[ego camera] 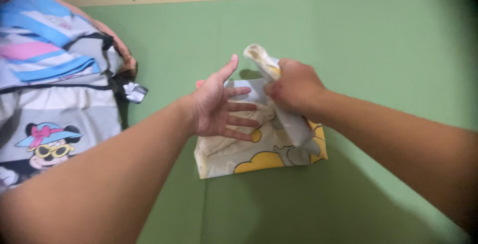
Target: The person folds several pieces of children's clothing on a green table. They fold a Winnie the Pooh shirt, a dinosaur-patterned pair of pants, a blue unicorn jersey, and light blue shorts, placing each folded item into a neat stack.
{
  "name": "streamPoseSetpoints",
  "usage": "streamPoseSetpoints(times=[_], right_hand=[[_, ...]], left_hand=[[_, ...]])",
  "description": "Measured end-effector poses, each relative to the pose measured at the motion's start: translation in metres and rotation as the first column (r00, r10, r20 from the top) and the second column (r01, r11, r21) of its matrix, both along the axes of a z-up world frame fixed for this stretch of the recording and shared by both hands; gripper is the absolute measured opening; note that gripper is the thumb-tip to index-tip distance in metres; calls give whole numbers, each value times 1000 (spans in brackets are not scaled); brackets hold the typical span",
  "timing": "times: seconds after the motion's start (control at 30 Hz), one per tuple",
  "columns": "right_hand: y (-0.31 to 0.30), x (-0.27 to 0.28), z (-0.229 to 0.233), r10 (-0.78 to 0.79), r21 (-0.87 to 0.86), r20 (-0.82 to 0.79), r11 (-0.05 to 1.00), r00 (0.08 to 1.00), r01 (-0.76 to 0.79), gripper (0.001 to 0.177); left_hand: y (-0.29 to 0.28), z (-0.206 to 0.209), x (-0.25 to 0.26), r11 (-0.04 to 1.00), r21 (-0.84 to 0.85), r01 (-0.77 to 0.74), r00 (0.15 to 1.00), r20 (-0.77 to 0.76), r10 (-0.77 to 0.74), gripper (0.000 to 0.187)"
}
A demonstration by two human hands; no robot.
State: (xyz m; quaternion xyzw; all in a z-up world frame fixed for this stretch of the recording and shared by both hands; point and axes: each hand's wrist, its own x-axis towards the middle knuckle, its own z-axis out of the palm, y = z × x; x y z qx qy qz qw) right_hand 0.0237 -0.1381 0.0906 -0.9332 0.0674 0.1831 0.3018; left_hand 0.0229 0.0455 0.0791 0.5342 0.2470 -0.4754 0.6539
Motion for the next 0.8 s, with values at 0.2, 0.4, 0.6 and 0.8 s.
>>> streamPoseSetpoints(times=[0.2, 0.4, 0.6, 0.8], right_hand=[[38, -22, 6, 2, 183, -153, 983, 988, 27, 38], [45, -32, -5, 46, 461, -316, 881, 948, 111, 45], [6, -38, -49, -207, 318, -123, 918, 971, 236, 51], [-36, -58, -79, -413, 80, -156, 900, 897, 429, 72]], left_hand=[[15, -3, -18, 958, -262, -119, 992, -62, 106, 114], [34, -33, -16, 993, -104, -52, 998, 14, 53, 84], [46, -49, -22, 971, -171, -167, 983, -105, 151, 77], [49, -75, -30, 950, 312, -28, 1000, -2, 30, 49]])
